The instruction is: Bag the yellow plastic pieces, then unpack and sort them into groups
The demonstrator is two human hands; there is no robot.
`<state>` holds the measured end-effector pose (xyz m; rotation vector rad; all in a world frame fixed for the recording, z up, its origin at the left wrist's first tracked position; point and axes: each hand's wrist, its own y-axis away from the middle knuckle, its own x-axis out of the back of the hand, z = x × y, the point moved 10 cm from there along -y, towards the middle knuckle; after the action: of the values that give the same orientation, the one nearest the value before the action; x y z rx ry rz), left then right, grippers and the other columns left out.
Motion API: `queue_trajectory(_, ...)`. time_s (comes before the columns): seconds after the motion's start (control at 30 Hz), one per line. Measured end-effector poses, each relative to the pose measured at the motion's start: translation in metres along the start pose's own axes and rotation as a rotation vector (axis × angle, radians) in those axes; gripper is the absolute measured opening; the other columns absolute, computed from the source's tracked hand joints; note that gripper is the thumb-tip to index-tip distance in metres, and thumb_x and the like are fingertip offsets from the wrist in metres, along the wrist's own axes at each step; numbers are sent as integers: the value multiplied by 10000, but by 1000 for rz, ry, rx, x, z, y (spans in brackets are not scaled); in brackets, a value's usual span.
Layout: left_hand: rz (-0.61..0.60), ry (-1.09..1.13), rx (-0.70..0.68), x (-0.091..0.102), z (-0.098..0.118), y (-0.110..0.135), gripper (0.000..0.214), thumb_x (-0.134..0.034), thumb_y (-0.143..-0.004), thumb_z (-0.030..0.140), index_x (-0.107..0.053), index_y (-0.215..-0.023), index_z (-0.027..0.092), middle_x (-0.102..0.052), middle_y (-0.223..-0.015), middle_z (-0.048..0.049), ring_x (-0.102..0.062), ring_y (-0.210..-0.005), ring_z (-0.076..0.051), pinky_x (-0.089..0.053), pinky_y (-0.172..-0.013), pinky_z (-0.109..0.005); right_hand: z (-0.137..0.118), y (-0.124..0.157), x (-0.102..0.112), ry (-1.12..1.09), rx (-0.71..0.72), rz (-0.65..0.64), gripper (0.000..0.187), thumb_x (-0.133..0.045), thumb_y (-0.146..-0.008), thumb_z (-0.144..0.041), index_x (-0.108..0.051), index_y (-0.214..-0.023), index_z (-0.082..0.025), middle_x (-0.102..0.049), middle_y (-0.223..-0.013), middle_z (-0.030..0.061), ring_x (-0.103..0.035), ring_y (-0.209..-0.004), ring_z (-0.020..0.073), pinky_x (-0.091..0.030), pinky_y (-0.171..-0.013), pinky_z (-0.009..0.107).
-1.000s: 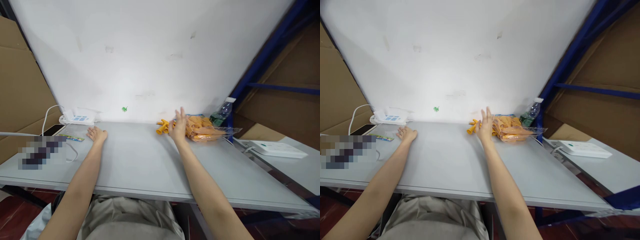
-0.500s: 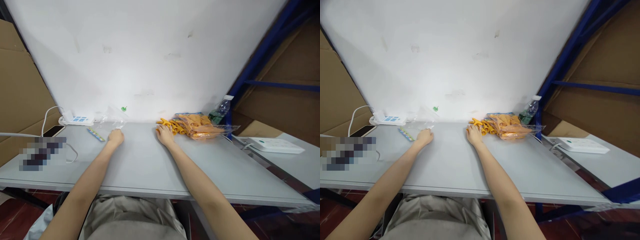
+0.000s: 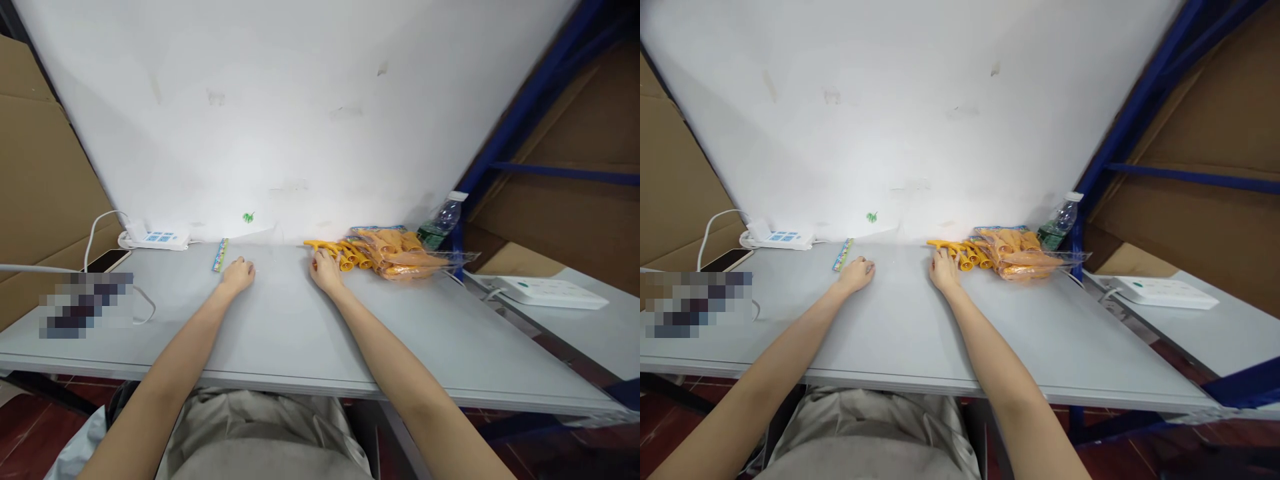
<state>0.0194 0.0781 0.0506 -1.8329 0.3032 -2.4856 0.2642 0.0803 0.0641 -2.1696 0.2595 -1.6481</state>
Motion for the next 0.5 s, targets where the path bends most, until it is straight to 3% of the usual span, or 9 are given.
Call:
queue_trajectory(0.17, 5, -6, 93, 1, -10, 1, 323, -458, -903, 354, -703, -1015, 176, -621, -1151, -185, -606, -1092, -335, -463, -896, -408, 14, -2, -8, -136, -59, 48, 308, -468, -782, -168, -563, -1073, -135, -555, -1158, 178, -524, -1035, 297, -405, -939, 437)
queue_trajectory(0.37, -41, -55, 125, 8, -13, 0, 361, -410, -913, 320, -683, -1097, 173, -638, -1208, -167, -599, -1129, -309, -460, -930, -407, 25, -8, -23, -236, -6, 82, 320, -478, -765, -190, -602, -1058, -158, -619, -1093, 140, -556, -1038, 290, -361, -1006, 503)
queue_trajectory(0.43, -56, -48, 177, 17, -26, -4, 376, -415, -905, 317, -670, -1145, 180, -641, -1236, -149, -589, -1159, -295, -457, -950, -389, 27, -9, -26, -253, 6, 97, 317, -481, -764, -189, -613, -1051, -161, -631, -1094, 141, -563, -1044, 291, -337, -1027, 530)
queue_trajectory(0.5, -48, -46, 286, 35, -56, -6, 394, -465, -873, 308, -639, -1205, 190, -642, -1251, -143, -577, -1186, -294, -453, -966, -386, 29, -9, -28, -269, 14, 109, 316, -485, -767, -189, -621, -1052, -162, -635, -1105, 148, -562, -1062, 298, -323, -1036, 549)
